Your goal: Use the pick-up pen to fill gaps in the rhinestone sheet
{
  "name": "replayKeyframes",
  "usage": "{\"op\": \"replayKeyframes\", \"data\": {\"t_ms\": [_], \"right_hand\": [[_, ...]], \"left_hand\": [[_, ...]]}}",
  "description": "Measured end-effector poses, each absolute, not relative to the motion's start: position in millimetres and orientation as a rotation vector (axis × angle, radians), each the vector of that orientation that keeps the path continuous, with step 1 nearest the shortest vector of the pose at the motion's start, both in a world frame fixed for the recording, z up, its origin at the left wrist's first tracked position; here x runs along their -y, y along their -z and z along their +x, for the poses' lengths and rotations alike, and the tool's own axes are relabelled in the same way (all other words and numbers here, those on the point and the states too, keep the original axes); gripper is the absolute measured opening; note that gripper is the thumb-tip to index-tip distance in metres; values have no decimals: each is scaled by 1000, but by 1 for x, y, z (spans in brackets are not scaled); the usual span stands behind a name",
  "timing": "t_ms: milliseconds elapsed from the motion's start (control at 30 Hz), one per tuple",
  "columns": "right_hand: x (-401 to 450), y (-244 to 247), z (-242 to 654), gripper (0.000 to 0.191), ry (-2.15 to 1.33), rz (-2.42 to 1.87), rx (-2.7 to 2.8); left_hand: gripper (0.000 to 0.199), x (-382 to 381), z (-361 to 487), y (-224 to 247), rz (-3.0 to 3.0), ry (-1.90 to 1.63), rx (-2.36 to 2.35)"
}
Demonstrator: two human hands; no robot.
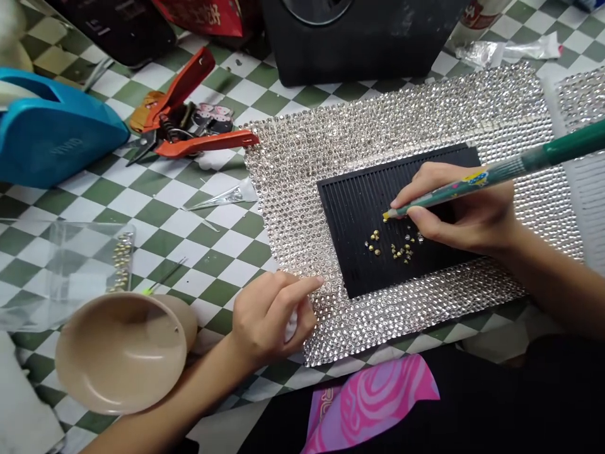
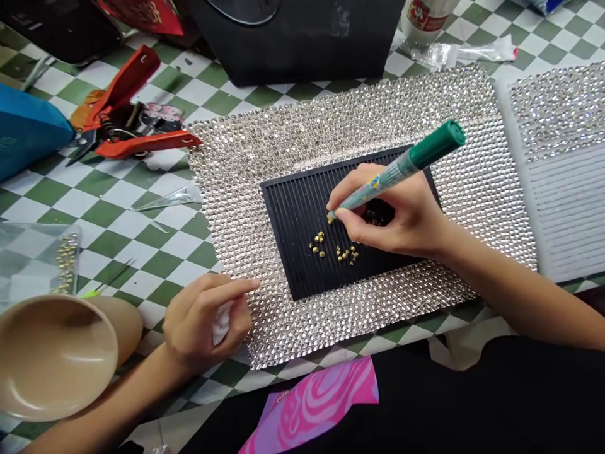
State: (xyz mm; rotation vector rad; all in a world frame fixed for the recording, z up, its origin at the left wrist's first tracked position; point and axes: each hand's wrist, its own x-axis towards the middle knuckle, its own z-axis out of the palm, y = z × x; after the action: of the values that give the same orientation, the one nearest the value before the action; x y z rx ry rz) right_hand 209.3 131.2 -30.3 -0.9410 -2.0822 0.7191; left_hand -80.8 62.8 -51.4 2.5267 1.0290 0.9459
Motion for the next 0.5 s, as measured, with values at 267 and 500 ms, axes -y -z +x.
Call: {"op": "replayKeyframes", "data": {"t_ms": [267, 500], "right_hand": [[-129, 28, 212, 22, -770, -986, 2092], [-130, 32, 213, 13, -735, -984, 2024]], "left_hand": [[26, -62, -81, 52, 2513, -930, -1033], [26, -62, -81, 53, 2545, -918, -1072]]}}
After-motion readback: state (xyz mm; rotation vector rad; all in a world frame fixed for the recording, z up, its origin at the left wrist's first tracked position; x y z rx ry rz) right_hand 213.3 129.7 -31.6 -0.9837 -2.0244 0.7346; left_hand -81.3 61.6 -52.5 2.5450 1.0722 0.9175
